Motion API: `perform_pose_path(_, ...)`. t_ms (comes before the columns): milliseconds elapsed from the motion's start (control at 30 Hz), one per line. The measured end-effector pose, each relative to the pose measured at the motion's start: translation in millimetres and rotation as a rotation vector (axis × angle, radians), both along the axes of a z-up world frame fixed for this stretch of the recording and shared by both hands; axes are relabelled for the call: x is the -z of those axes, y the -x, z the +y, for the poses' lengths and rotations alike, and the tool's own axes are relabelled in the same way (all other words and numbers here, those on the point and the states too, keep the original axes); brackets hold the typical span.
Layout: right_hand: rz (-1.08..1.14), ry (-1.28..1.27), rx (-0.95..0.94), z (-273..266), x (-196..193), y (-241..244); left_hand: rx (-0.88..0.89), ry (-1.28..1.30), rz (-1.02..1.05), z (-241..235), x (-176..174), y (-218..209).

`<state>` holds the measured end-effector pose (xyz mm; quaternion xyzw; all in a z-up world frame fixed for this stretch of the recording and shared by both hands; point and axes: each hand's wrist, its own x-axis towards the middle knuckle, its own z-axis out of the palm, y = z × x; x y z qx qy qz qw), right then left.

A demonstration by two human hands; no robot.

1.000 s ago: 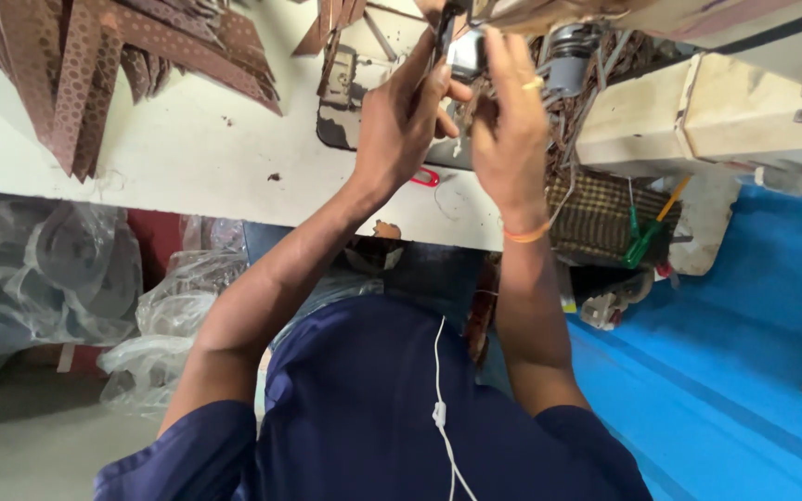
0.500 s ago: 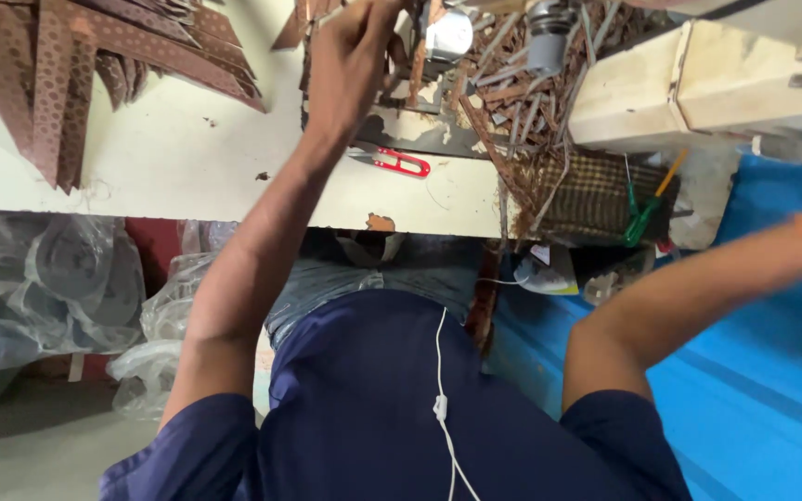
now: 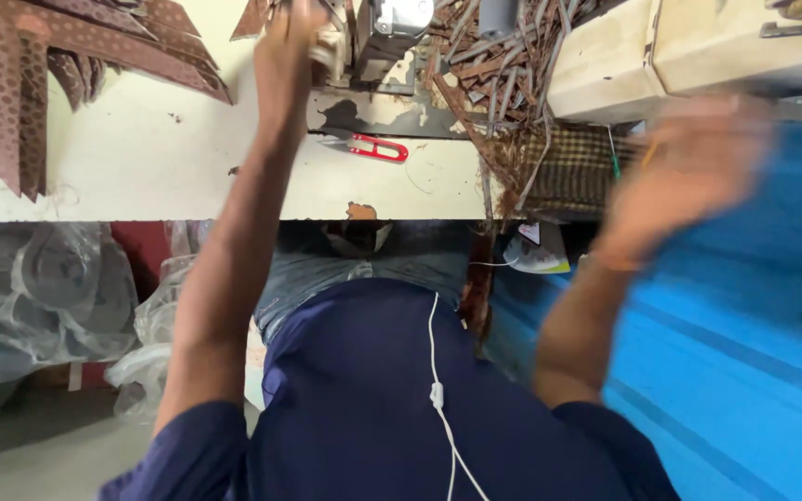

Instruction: Measure and cut leather pieces to specific lengths for use as shoe straps.

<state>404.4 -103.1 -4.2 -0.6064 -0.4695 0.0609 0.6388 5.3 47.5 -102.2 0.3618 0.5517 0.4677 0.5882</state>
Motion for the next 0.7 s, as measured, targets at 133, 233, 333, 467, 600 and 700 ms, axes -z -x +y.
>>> perform_pose_path(133, -0.678, 0.607, -0.134, 1, 51, 112, 0.097, 0.009, -0.037, -75, 23, -10)
perform_pose_path(233, -0.641, 0.687, -0.084, -3, 78, 116, 0.277, 0.043, -0.034, -112, 13, -28)
perform_pose_path(333, -0.622, 0.638, -0.113, -2, 60, 135, 0.376, 0.201, 0.004, -126, -7, -46)
perform_pose_path(467, -0.171, 0.591, -0.447, -16, 50, 181, 0.316, -0.095, -0.020, -137, 13, -47)
perform_pose_path(600, -0.085, 0.674, -0.726, -10, 49, 211, 0.184, -0.023, -0.006, -138, 5, -3)
perform_pose_path(700, -0.385, 0.413, -0.548, 12, 60, 228, 0.263, 0.072, 0.058, -139, 7, 44)
